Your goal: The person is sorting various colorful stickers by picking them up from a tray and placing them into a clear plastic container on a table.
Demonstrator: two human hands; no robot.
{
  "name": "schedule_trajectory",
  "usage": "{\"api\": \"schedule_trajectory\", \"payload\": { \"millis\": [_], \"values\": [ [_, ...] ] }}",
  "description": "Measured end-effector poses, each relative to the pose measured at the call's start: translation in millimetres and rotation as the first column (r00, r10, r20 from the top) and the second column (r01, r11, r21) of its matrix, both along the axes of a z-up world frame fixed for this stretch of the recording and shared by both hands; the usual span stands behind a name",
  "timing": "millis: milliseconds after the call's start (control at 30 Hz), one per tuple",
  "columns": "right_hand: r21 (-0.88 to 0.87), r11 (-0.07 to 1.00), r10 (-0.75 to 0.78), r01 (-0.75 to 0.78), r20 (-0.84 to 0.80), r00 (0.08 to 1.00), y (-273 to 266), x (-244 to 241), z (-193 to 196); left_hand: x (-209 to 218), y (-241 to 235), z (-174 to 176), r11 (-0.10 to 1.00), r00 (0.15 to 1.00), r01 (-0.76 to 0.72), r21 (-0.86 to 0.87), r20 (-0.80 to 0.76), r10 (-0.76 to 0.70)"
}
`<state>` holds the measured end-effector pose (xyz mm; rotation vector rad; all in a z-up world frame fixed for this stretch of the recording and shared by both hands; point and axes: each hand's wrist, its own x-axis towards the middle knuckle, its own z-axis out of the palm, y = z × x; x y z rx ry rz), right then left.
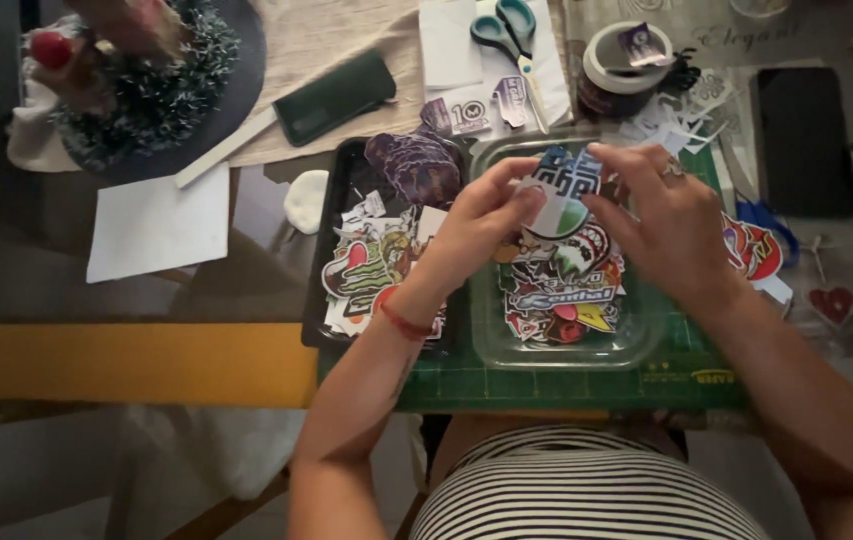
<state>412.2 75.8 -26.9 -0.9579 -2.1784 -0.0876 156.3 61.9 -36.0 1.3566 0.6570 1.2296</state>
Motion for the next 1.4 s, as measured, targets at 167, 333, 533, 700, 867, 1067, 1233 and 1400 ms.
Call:
{"api": "schedule_trajectory", "payload": {
  "millis": [167, 333, 533, 700, 867, 1067, 1233, 1400],
  "values": [
    [-0.029, 1.000, 0.011, -0.012, -0.025, 1.000, -3, -4, 2, -1, -4, 11, 1.000, 1.000, 0.010, 0.016, -0.014, -0.010],
    [-0.013, 0.999, -0.047, 0.047, -0.013, 0.999, -7, -6, 8, -1, 0, 10, 1.000, 1.000, 0.006, -0.001, 0.008, -0.006],
    [-0.071, 0.997, -0.045, 0.042, -0.044, 0.998, -13, -8, 13, -3, 1, 6, 0.995, 0.978, 0.021, -0.097, -0.204, -0.041],
    [-0.555, 0.831, -0.171, -0.039, -0.321, 0.932, -20, -17, 33, -2, 3, 3, 0.985, 0.991, 0.062, -0.159, -0.111, -0.081],
    [-0.649, 0.738, -0.222, -0.185, -0.492, 0.842, -23, -15, 49, -6, 1, 15, 0.981, 0.986, 0.039, -0.188, -0.151, -0.068],
    [-0.657, 0.729, -0.291, -0.193, -0.552, 0.781, -21, -10, 56, -5, 1, 27, 0.955, 0.980, -0.133, -0.266, -0.182, 0.086],
    [-0.702, 0.684, -0.305, -0.198, -0.523, 0.796, -16, -6, 46, -10, 0, 32, 0.908, 0.964, -0.224, -0.353, 0.058, 0.260],
    [-0.597, 0.682, -0.130, -0.422, -0.667, 0.734, -1, 2, 2, -12, 8, 10, 0.956, 0.948, -0.244, -0.163, 0.168, 0.271]
  ]
}}
